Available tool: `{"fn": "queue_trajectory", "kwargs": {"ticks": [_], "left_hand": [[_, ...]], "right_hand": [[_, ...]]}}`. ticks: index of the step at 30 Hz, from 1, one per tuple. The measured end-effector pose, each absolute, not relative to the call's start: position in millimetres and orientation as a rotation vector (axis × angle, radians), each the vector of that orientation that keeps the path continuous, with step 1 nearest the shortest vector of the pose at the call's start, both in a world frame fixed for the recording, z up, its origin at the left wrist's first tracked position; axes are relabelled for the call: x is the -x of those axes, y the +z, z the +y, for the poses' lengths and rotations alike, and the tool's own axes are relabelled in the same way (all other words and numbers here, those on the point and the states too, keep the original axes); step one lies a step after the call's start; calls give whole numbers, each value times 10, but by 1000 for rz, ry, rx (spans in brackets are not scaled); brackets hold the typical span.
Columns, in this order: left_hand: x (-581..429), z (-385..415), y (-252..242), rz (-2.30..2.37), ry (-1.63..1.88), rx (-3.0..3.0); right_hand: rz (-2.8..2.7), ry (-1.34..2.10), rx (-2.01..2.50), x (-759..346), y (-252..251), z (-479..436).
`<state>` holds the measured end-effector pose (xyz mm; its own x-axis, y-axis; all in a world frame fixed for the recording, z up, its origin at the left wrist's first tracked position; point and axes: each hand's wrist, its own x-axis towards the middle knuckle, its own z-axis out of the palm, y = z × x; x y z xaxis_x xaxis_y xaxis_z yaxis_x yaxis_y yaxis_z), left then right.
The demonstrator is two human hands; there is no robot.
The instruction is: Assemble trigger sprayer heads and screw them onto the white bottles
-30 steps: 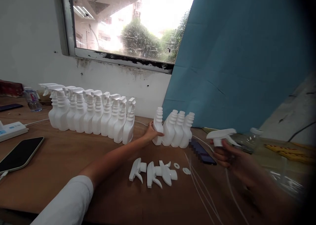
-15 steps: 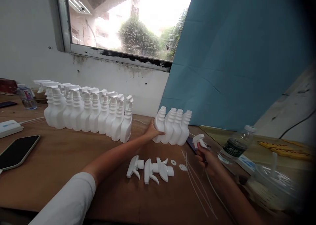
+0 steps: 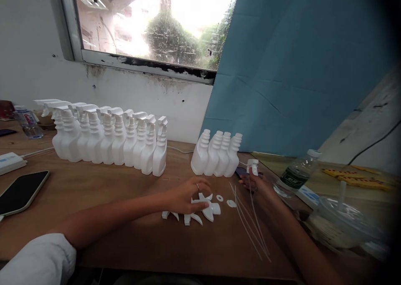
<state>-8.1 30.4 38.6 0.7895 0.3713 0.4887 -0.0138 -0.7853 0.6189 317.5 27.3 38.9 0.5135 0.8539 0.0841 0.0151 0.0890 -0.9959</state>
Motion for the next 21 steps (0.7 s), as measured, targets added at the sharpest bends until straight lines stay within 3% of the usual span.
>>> {"fn": "queue_trajectory", "kwargs": {"ticks": [6, 11, 16, 21], "left_hand": [[149, 246, 344, 293, 519, -2592], [140, 324, 239, 374, 613, -2566], [137, 260, 367, 353, 894, -2105], [124, 218, 546, 260, 877, -1509]], "right_hand": [[-889, 575, 1327, -3129, 606, 163], [-1020, 590, 1187, -2723, 748, -236], [-1480, 474, 1320, -2185, 783, -431], [-1995, 222, 1381, -1776, 870, -429]]}}
